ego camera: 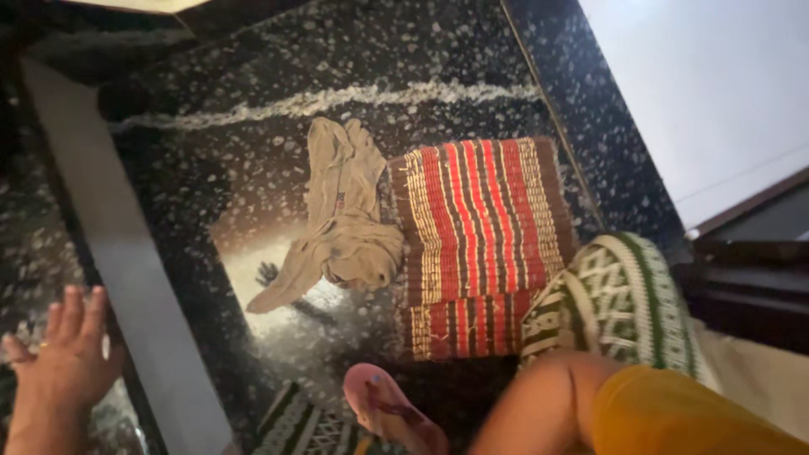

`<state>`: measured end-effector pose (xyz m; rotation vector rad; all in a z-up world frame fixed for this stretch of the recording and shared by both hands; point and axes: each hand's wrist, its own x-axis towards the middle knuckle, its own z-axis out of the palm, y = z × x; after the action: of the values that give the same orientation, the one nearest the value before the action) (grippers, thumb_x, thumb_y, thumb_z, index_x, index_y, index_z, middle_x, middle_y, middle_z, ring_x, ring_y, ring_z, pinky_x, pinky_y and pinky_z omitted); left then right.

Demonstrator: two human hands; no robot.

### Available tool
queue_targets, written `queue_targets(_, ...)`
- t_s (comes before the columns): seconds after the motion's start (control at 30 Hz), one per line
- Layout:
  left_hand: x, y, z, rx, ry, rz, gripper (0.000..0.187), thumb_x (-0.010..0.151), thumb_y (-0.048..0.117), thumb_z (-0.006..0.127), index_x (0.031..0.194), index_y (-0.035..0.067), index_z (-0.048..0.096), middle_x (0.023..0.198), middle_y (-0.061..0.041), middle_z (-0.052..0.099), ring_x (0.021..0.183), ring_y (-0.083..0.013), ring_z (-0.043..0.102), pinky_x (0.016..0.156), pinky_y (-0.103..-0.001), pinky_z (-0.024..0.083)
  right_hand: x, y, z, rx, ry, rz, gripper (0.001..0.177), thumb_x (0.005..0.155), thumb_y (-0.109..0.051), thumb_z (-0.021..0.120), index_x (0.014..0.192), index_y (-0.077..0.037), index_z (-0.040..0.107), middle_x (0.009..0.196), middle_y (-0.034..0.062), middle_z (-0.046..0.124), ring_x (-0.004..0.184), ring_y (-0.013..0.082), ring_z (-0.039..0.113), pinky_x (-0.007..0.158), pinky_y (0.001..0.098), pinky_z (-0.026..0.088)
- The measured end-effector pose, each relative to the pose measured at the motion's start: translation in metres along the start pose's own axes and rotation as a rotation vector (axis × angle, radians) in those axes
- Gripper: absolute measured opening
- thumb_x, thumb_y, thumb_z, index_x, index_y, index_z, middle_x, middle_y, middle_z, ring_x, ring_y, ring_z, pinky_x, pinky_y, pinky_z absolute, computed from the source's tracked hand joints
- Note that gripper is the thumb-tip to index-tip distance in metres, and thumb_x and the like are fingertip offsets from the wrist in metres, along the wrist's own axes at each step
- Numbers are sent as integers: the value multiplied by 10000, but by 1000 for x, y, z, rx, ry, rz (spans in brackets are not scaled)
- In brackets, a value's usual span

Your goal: The person cleans the granite stairs by hand using a cloth and a bucket of water, wiping the steps and the floor at the base.

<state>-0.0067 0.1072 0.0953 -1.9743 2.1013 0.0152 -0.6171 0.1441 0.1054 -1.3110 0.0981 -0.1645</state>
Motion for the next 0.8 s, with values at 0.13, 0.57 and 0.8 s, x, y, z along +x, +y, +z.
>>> queue_targets(0.13, -37, 37, -53, -55, 44, -122, 899, 776, 433, 632, 1603, 256, 328, 1713, -108, 269, 1548, -300, 294, 1153, -782, 169, -41, -1, 24, 158, -82, 382, 715, 930, -556, 610, 1483, -201, 327, 1464, 126, 405, 1205, 285, 620, 974, 403, 553)
queue_targets(0.57, -135, 104, 25, 95, -304, -450, 1084, 713, 499, 765, 1629, 290, 225, 1701, -83, 214, 1515, -266, 302, 1130, -752, 176, -57, 50, -272, -521, 177, 1322, 1148, 767, -702, 636, 1662, -240, 85, 1722, 122, 91, 1571, 373, 203, 1220, 597, 320)
queue_targets(0.8, -181, 110, 7, 183, -327, -512, 1083, 708, 504, 749, 1640, 319, 230, 1731, -74, 203, 1527, -245, 317, 1147, -740, 201, -49, 171, -220, -552, -134, 1558, 1555, 578, -962, 664, 1623, -197, -197, 1688, 204, -202, 1566, 440, -138, 1265, 573, 89)
